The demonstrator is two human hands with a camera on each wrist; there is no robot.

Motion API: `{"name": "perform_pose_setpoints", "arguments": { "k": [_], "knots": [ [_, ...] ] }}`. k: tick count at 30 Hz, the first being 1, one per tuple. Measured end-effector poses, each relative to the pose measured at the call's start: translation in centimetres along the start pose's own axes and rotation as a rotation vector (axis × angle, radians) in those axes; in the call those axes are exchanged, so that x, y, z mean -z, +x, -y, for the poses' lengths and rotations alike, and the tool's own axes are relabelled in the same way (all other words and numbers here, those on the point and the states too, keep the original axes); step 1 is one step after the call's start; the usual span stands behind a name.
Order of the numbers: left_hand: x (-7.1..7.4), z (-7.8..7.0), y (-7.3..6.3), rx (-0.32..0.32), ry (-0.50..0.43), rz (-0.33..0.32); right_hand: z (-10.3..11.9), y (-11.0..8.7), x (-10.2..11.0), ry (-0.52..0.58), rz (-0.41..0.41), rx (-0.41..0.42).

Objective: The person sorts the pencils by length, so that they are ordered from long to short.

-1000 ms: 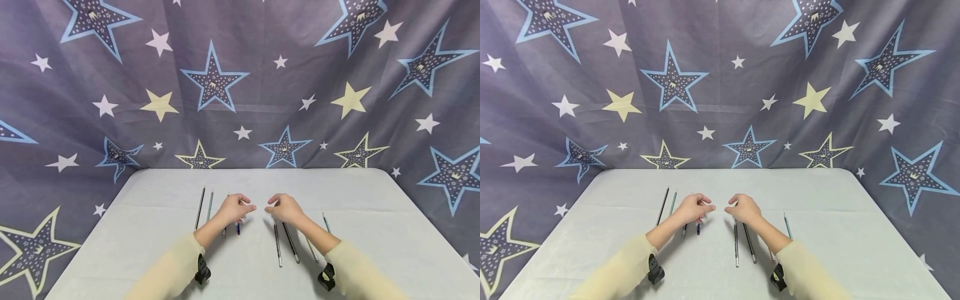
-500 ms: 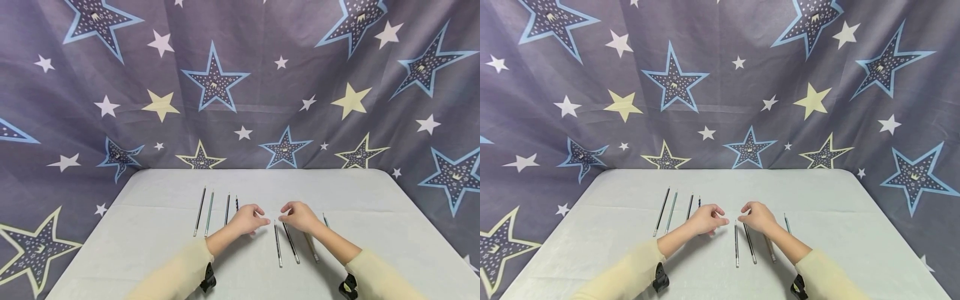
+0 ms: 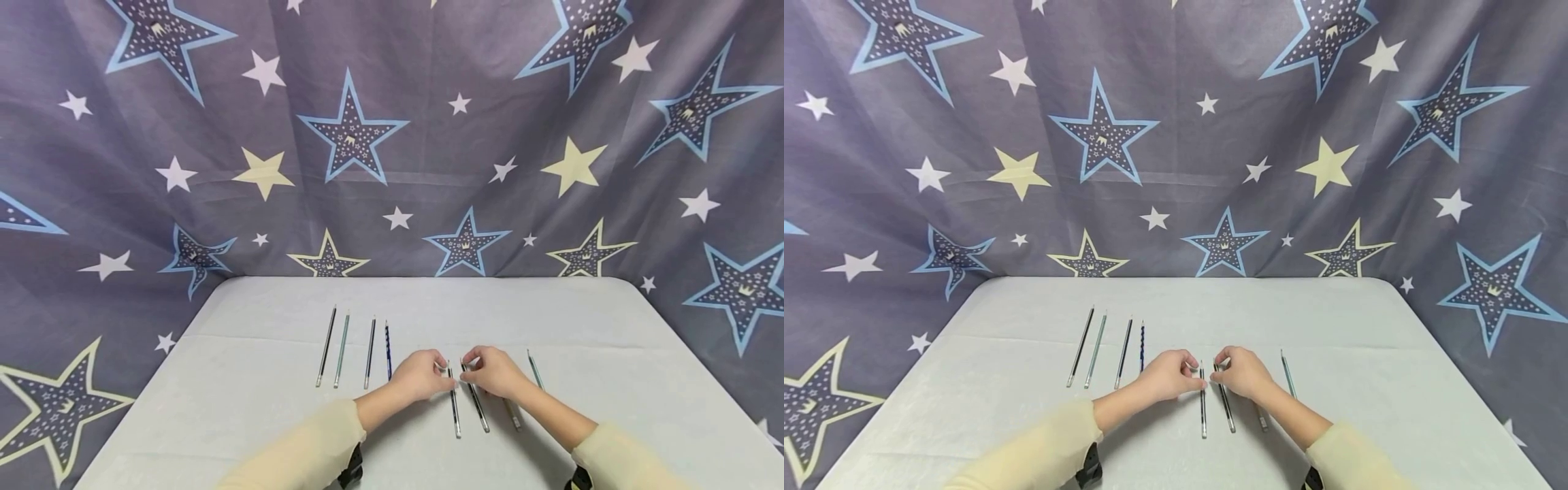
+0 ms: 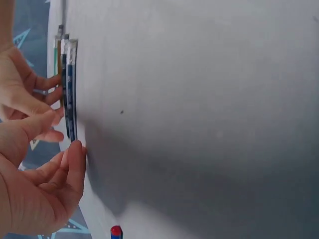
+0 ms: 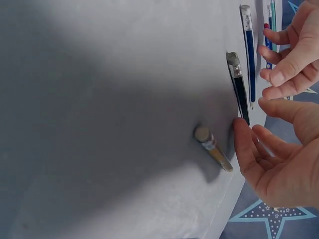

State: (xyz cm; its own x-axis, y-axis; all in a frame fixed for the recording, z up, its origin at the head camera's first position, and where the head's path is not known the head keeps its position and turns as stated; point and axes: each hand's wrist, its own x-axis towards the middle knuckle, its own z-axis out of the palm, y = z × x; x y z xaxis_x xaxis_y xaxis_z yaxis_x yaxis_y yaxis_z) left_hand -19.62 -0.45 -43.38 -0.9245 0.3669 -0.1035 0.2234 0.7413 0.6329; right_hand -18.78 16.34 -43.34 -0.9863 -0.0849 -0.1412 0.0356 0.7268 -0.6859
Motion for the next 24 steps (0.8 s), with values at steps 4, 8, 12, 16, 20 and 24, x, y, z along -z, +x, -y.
{"name": "perform_pose_setpoints", "arguments": {
  "k": [4, 8, 12, 16, 20, 24],
  "knots": [
    [-0.7, -0.1, -0.1, -0.024, 0.084, -0.020, -0.1, -0.2, -0.2, 0.000, -0.004, -0.003],
    [-1.5, 0.0, 0.0, -0.057, 0.177, -0.067, -0.2, -0.3, -0.3, -0.006, -0.003, -0.003],
    [-2.0, -0.1, 0.0, -0.073, 0.222, -0.098, -0.3, -0.3, -0.5, -0.015, -0.008, -0.002],
    [-2.0, -0.2, 0.0, -0.067, 0.217, -0.106, -0.4, -0.4, -0.7, -0.016, -0.012, 0.003],
    [-1.8, -0.3, 0.1, -0.051, 0.150, -0.090, -0.5, -0.5, -0.8, -0.008, -0.018, 0.018],
    [-1.6, -0.3, 0.2, -0.027, 0.066, -0.066, -0.5, -0.6, -0.9, -0.016, -0.033, 0.041]
  ]
}}
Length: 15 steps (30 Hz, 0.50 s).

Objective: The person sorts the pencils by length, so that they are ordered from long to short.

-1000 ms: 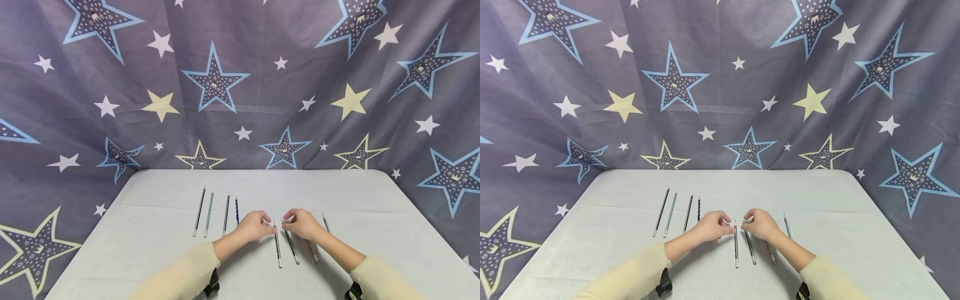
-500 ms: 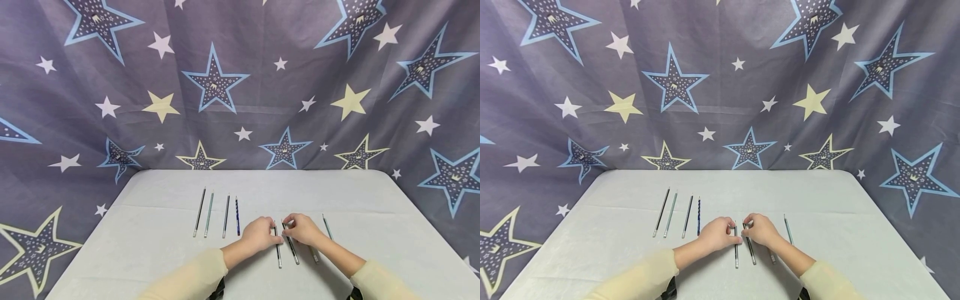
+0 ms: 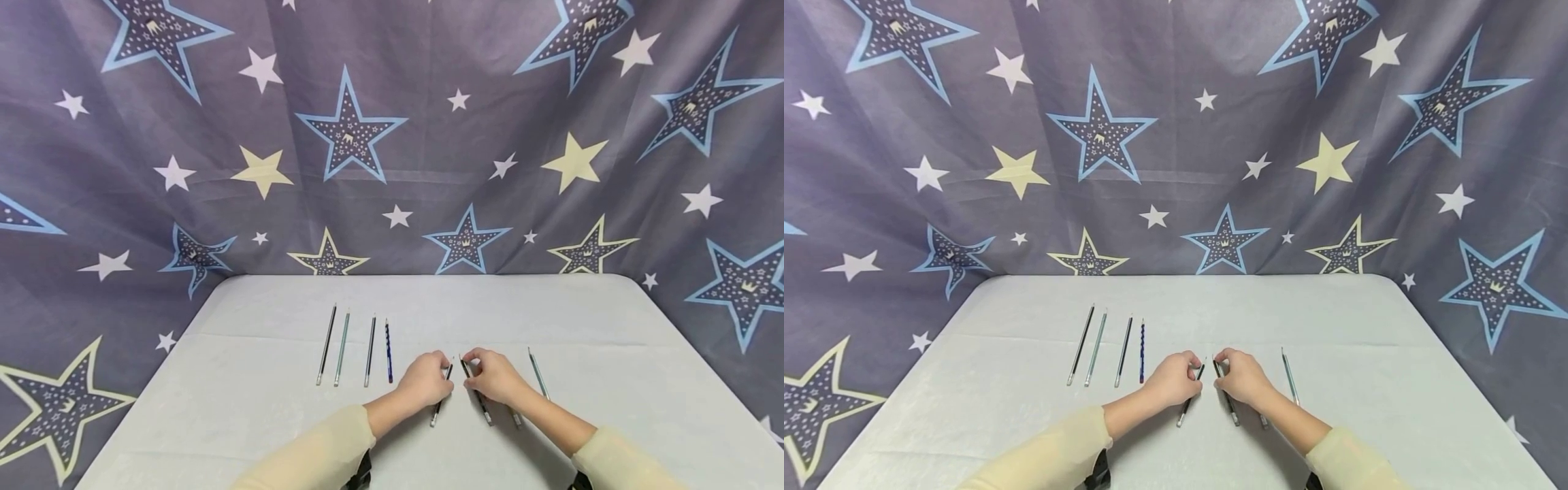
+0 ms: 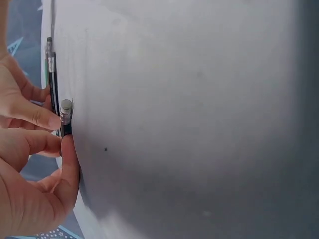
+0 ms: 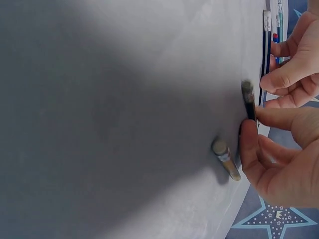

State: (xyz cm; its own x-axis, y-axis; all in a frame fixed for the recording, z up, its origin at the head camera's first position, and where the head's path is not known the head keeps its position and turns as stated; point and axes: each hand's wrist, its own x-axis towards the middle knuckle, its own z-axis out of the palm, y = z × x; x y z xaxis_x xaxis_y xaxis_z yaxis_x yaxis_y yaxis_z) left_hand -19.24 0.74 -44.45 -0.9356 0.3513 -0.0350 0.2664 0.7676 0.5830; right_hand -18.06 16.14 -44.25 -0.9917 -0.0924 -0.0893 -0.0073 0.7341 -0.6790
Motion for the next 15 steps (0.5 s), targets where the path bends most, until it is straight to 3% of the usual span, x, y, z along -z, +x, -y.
{"name": "perform_pose_setpoints", "arguments": {
  "k": [6, 15],
  "knots": [
    [0.08, 0.34, 0.07, 0.010, -0.080, 0.012, 0.08, -0.18, 0.08, -0.015, -0.008, -0.004],
    [0.29, 1.01, 0.00, 0.104, -0.388, 0.039, 0.12, -0.18, 0.17, -0.045, -0.046, -0.011]
  ]
}}
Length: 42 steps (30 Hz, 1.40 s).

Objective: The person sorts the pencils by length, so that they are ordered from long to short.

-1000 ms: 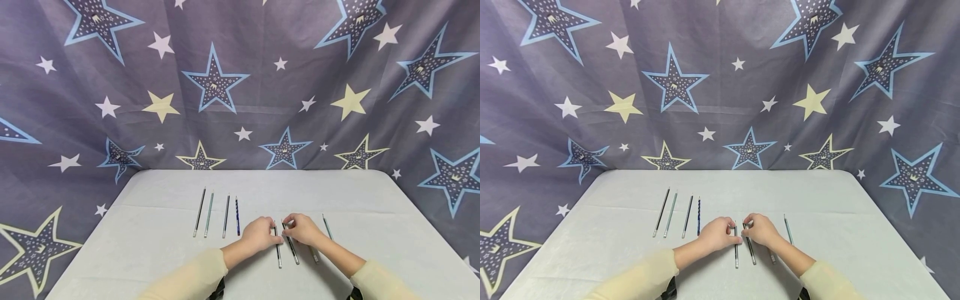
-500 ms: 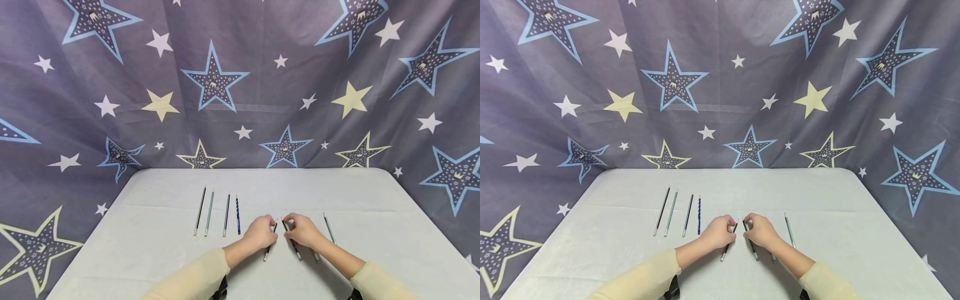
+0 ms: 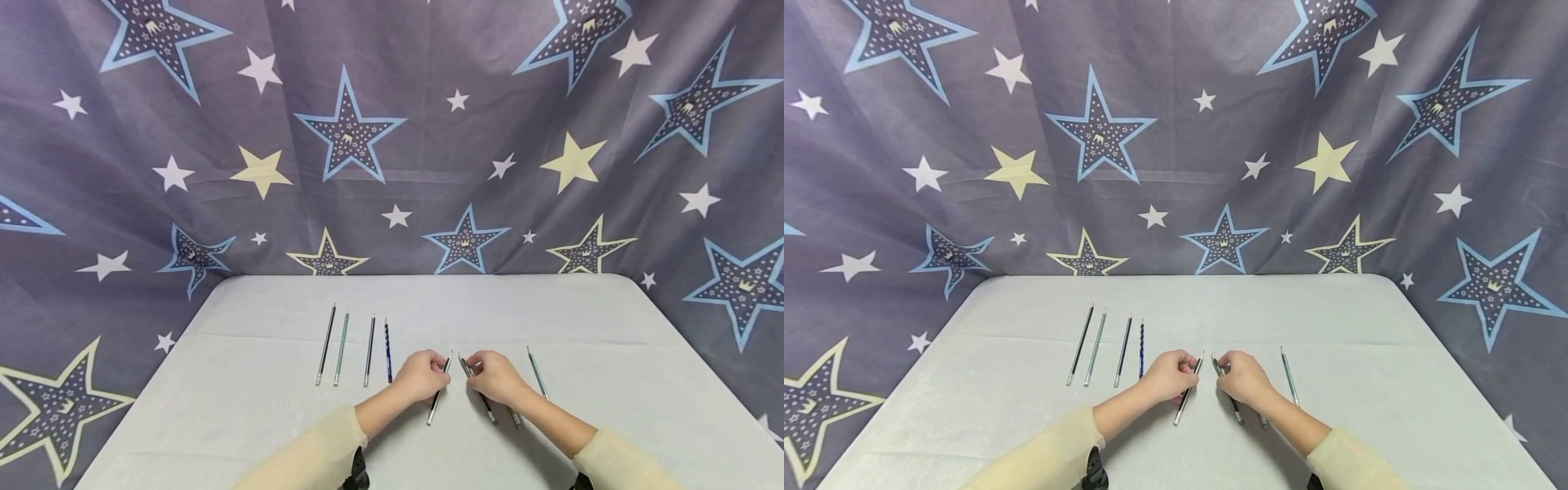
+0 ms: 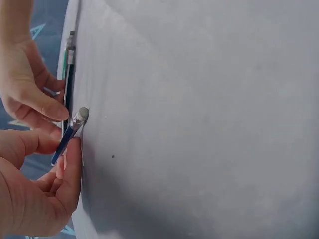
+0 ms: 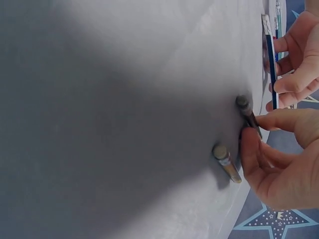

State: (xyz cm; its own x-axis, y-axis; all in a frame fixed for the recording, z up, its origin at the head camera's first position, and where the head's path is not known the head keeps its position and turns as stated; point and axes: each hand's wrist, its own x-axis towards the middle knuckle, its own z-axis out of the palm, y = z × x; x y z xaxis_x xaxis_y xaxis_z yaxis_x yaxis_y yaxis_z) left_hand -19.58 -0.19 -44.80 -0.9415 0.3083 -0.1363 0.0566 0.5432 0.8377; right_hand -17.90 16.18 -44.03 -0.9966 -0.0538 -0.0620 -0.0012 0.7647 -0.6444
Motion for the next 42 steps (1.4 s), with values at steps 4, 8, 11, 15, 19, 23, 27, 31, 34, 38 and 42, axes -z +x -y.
{"name": "perform_pose_setpoints", "arguments": {
  "k": [4, 8, 11, 15, 19, 23, 27, 31, 34, 38, 42],
  "knots": [
    [0.2, 0.4, 0.2, 0.029, -0.102, -0.013, 0.0, 0.1, -0.2, -0.002, -0.034, 0.032],
    [0.5, 0.6, 0.3, 0.033, -0.193, -0.023, 0.2, 0.1, -0.1, 0.060, -0.028, 0.037],
    [0.6, 0.8, 0.3, 0.039, -0.254, -0.027, 0.4, 0.2, 0.1, 0.152, 0.007, -0.003],
    [0.9, 1.1, 0.4, 0.074, -0.346, -0.034, 0.5, 0.5, 0.3, 0.303, 0.052, -0.071],
    [1.3, 1.3, 0.3, 0.104, -0.427, -0.039, 0.5, 0.7, 0.3, 0.440, 0.063, -0.119],
    [1.7, 1.4, 0.0, 0.116, -0.480, -0.037, 0.3, 0.8, 0.2, 0.514, 0.068, -0.146],
    [2.0, 1.4, -0.3, 0.129, -0.520, -0.042, 0.1, 0.7, 0.1, 0.554, 0.082, -0.142],
    [2.0, 1.5, -0.4, 0.142, -0.538, -0.050, 0.0, 0.5, 0.1, 0.582, 0.094, -0.138],
    [1.9, 1.7, -0.3, 0.143, -0.542, -0.057, 0.0, 0.4, 0.1, 0.599, 0.104, -0.139],
    [1.8, 1.8, -0.3, 0.143, -0.550, -0.059, 0.1, 0.4, 0.0, 0.614, 0.113, -0.133],
    [2.0, 1.7, -0.4, 0.155, -0.564, -0.058, 0.2, 0.4, -0.1, 0.624, 0.116, -0.132]
  ]
}}
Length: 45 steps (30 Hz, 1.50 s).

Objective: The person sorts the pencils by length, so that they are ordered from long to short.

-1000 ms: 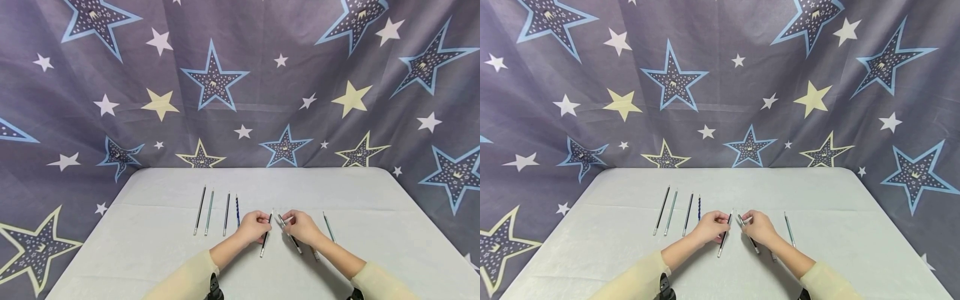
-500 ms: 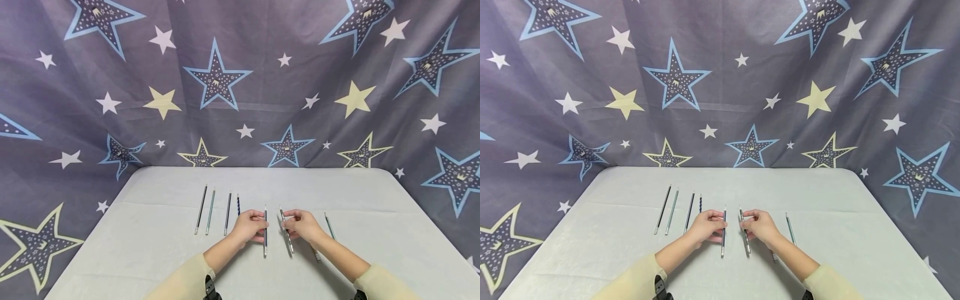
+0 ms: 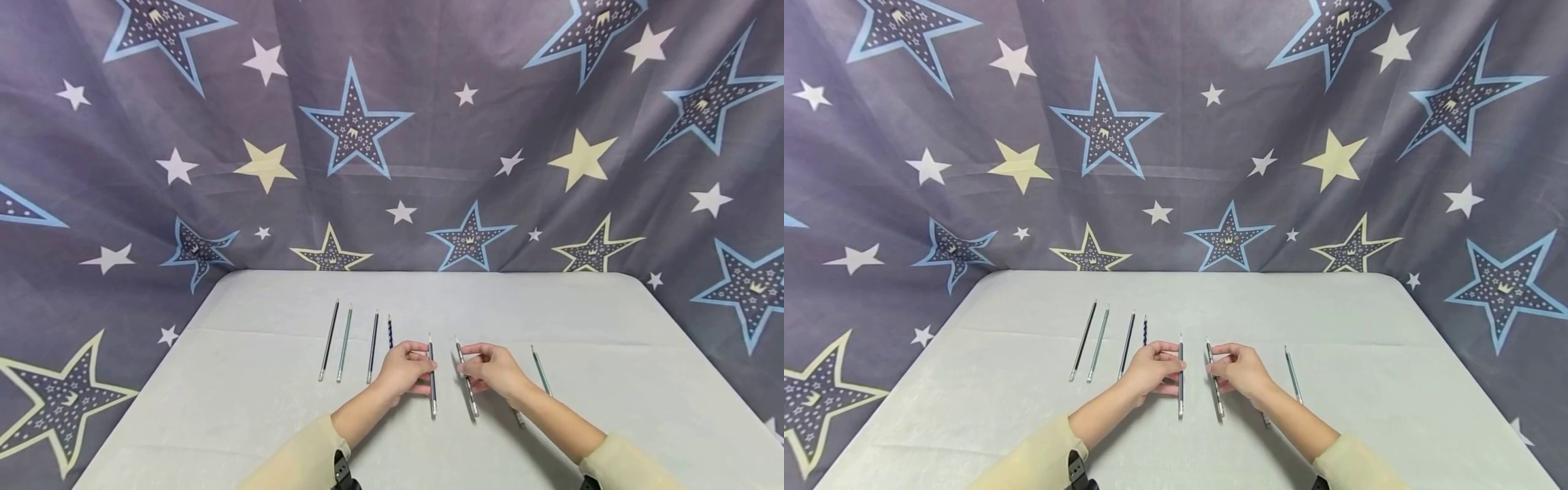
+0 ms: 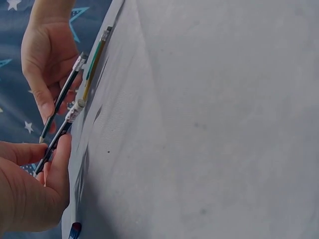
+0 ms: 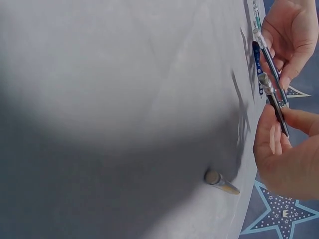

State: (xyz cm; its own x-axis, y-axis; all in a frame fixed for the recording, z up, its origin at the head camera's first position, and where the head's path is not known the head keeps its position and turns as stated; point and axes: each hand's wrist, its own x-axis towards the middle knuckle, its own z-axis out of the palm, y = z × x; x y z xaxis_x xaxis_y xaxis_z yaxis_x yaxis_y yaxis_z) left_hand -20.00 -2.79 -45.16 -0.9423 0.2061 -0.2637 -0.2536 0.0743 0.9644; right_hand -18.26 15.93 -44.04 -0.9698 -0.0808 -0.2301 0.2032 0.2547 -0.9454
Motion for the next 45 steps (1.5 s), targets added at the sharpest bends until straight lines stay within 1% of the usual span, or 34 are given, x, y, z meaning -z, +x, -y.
{"name": "perform_pose_setpoints", "arguments": {
  "k": [6, 11, 17, 24, 29, 35, 45],
  "knots": [
    [0.0, -0.4, -0.1, 0.001, -0.007, -0.005, 0.2, -0.2, -0.1, 0.002, 0.004, 0.000],
    [0.1, -0.4, 0.1, 0.000, -0.007, -0.008, 0.2, -0.3, -0.1, -0.002, 0.017, 0.008],
    [0.2, -0.6, 0.4, 0.010, 0.003, -0.022, 0.2, -0.1, -0.3, 0.003, 0.007, 0.006],
    [0.6, -0.7, 1.3, 0.001, 0.002, -0.048, 0.3, -0.1, -0.5, 0.005, 0.020, 0.006],
    [0.7, -0.9, 2.0, 0.008, 0.025, -0.062, 0.1, -0.1, -0.8, 0.007, 0.026, 0.000],
    [0.9, -1.3, 2.5, 0.019, 0.036, -0.075, 0.0, 0.0, -1.1, 0.023, 0.021, 0.000],
    [1.3, -1.2, 3.4, 0.015, 0.052, -0.101, 0.1, -0.1, -1.2, 0.036, 0.037, 0.008]
  ]
}}
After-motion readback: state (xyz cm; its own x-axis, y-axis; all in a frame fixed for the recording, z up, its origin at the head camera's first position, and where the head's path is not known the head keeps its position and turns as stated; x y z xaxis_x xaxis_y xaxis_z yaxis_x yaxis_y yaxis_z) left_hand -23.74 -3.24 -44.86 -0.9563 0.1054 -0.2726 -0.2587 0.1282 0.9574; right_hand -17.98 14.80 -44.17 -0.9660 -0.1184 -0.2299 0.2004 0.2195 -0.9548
